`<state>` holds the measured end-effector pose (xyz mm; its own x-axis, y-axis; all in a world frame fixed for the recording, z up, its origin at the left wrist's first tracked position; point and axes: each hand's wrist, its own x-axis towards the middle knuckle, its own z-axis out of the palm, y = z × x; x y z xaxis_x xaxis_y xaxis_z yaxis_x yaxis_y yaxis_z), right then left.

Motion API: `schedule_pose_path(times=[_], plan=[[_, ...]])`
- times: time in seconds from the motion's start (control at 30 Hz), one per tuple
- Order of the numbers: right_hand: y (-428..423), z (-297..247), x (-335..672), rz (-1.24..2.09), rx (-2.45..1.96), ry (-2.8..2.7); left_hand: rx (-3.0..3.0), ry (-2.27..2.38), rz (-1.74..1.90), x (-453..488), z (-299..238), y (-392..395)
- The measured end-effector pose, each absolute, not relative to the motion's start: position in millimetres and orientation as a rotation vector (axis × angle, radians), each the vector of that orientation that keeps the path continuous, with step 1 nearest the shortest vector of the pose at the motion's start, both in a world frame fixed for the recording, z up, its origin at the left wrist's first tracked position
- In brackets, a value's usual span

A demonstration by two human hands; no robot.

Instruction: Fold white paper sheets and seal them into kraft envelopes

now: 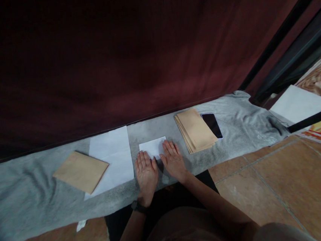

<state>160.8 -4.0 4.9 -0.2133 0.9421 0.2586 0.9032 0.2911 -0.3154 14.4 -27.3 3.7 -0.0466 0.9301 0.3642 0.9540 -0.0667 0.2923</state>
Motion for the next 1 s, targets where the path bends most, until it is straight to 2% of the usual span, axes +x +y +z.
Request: schedule_pose_path(times=[0.3, 1.0], plan=[[13.1, 17.2, 156.0, 0.238, -1.447, -2.386, -2.536, -1.865, -0.485, 11.9, 6.2, -3.9], [13.9, -0.4, 149.8, 0.143, -1.734, -2.166, -2.199, -2.146, -0.592, 16.0, 0.6, -7.6]])
